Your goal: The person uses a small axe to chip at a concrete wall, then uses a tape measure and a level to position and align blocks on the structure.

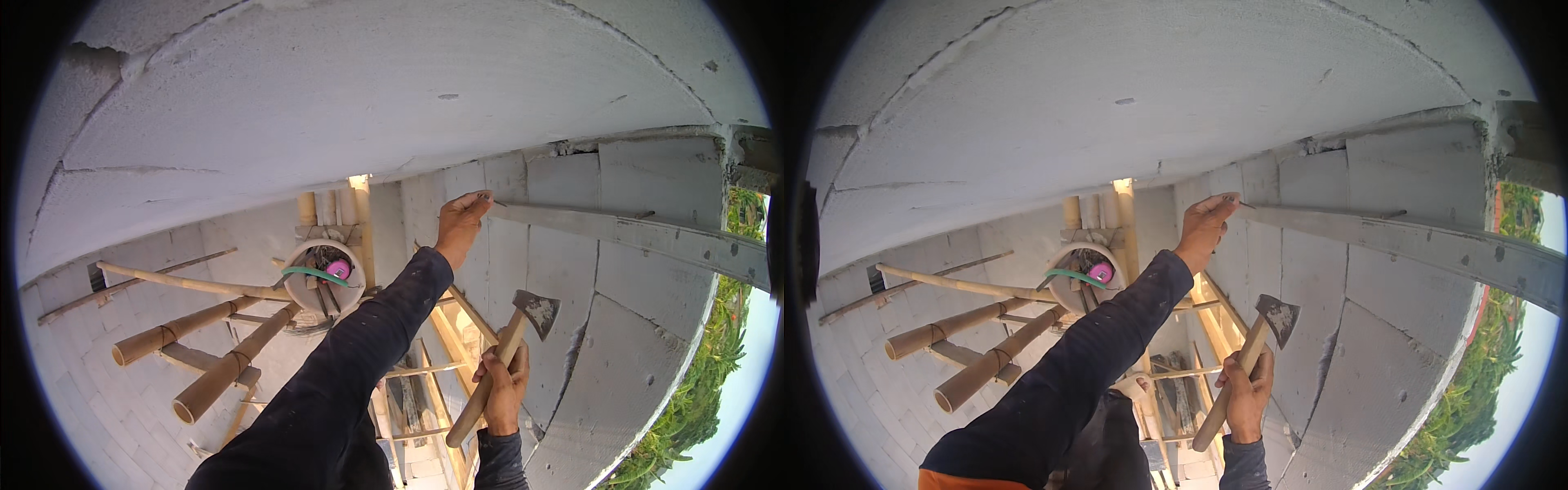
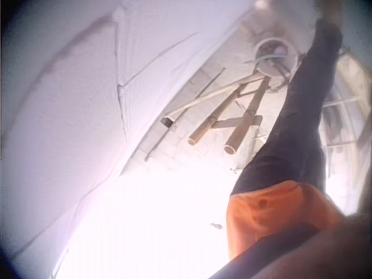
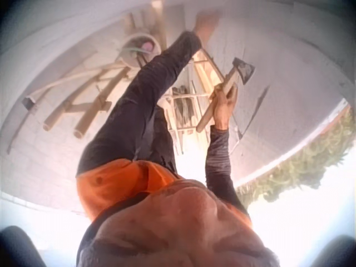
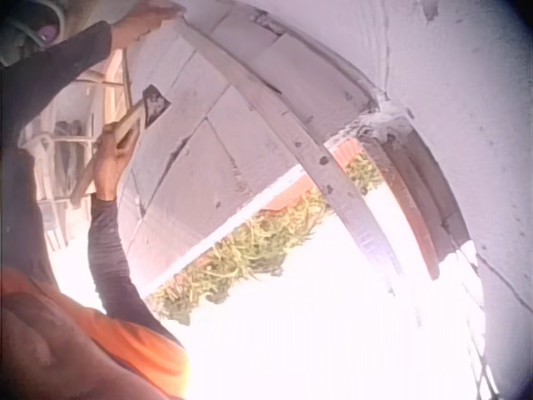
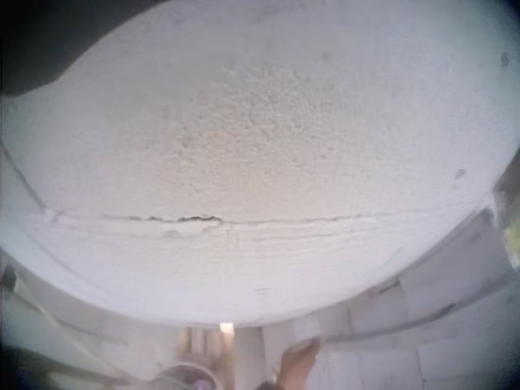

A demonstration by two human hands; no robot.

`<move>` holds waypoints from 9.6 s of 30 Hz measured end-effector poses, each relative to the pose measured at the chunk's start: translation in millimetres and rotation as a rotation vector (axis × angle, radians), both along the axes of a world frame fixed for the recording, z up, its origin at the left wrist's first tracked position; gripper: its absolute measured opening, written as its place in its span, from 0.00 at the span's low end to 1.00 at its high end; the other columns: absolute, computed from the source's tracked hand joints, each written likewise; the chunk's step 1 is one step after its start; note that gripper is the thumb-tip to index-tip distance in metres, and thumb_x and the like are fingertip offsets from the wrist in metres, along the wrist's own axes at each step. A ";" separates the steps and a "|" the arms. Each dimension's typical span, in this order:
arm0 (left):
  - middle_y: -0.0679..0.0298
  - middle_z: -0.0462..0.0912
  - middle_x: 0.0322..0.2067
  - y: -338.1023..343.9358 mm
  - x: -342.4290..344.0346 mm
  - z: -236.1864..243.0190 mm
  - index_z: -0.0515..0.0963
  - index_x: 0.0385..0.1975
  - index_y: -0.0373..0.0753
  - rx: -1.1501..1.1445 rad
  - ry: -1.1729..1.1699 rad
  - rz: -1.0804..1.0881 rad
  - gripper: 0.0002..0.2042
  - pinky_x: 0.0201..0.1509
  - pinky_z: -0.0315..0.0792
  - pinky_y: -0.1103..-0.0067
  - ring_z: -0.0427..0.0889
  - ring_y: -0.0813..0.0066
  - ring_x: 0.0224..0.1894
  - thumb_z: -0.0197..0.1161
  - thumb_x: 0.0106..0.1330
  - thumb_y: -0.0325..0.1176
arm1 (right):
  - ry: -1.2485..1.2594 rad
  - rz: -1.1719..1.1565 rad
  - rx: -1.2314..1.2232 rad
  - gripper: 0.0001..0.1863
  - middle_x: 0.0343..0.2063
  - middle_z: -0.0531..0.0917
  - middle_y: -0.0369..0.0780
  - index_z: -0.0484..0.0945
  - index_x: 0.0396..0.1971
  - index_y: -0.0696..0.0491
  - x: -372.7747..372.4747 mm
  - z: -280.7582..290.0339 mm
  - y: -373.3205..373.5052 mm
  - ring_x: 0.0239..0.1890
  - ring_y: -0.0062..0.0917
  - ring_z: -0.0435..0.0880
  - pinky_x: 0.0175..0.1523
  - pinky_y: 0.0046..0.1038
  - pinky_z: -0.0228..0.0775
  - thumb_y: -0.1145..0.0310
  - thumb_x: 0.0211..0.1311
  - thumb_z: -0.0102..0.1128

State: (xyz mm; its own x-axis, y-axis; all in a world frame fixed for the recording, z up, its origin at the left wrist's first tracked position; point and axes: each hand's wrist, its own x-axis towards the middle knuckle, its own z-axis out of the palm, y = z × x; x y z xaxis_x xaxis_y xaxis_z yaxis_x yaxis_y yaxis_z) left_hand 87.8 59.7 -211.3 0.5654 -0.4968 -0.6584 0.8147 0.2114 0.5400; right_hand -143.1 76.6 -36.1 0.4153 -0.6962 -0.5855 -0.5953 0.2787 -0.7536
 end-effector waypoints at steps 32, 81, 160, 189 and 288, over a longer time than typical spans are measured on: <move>0.61 0.86 0.52 -53.5 -8.4 -80.7 0.80 0.68 0.48 -0.042 -0.607 -0.455 0.28 0.61 0.74 0.70 0.81 0.71 0.54 0.54 0.81 0.61 | 0.279 0.750 -0.524 0.35 0.49 0.84 0.54 0.58 0.83 0.47 50.4 -63.7 -79.8 0.49 0.44 0.87 0.58 0.42 0.79 0.45 0.86 0.43; 0.56 0.75 0.65 -66.8 -25.7 -112.1 0.73 0.73 0.48 -0.087 -0.872 -0.363 0.30 0.67 0.74 0.69 0.78 0.63 0.65 0.73 0.71 0.40 | 0.203 0.801 -0.651 0.30 0.35 0.79 0.46 0.65 0.81 0.38 45.3 -60.6 -73.9 0.33 0.39 0.84 0.42 0.40 0.82 0.55 0.83 0.52; 0.65 0.77 0.41 67.1 -112.4 35.6 0.68 0.73 0.39 -0.369 0.398 0.084 0.31 0.37 0.72 0.79 0.73 0.76 0.35 0.52 0.67 0.23 | 0.087 0.016 -0.176 0.11 0.24 0.83 0.37 0.84 0.38 0.59 -4.9 -71.6 -1.1 0.25 0.18 0.78 0.33 0.27 0.72 0.67 0.65 0.74; 0.65 0.88 0.35 100.1 -92.6 101.8 0.85 0.45 0.36 -0.086 -0.072 -0.994 0.13 0.21 0.57 0.87 0.70 0.89 0.24 0.67 0.77 0.41 | 0.074 0.149 -0.329 0.11 0.26 0.86 0.39 0.85 0.35 0.58 -24.8 -16.1 -58.8 0.30 0.20 0.82 0.39 0.28 0.77 0.67 0.58 0.73; 0.62 0.82 0.52 -45.1 14.7 -100.3 0.72 0.70 0.31 -0.200 0.071 -0.812 0.26 0.21 0.63 0.86 0.78 0.83 0.39 0.62 0.74 0.30 | 0.140 0.523 -0.533 0.27 0.33 0.89 0.51 0.79 0.57 0.53 -15.8 -128.8 -98.6 0.37 0.49 0.90 0.45 0.45 0.81 0.46 0.72 0.64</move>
State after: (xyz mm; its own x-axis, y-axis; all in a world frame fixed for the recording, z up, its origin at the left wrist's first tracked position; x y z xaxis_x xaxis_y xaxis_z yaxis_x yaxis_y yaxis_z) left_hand 102.5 14.6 -311.6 -0.0584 -0.8425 -0.5355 0.7856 -0.3698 0.4961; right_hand -159.0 -22.0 -164.9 0.7159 -0.6322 -0.2965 -0.6495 -0.4470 -0.6151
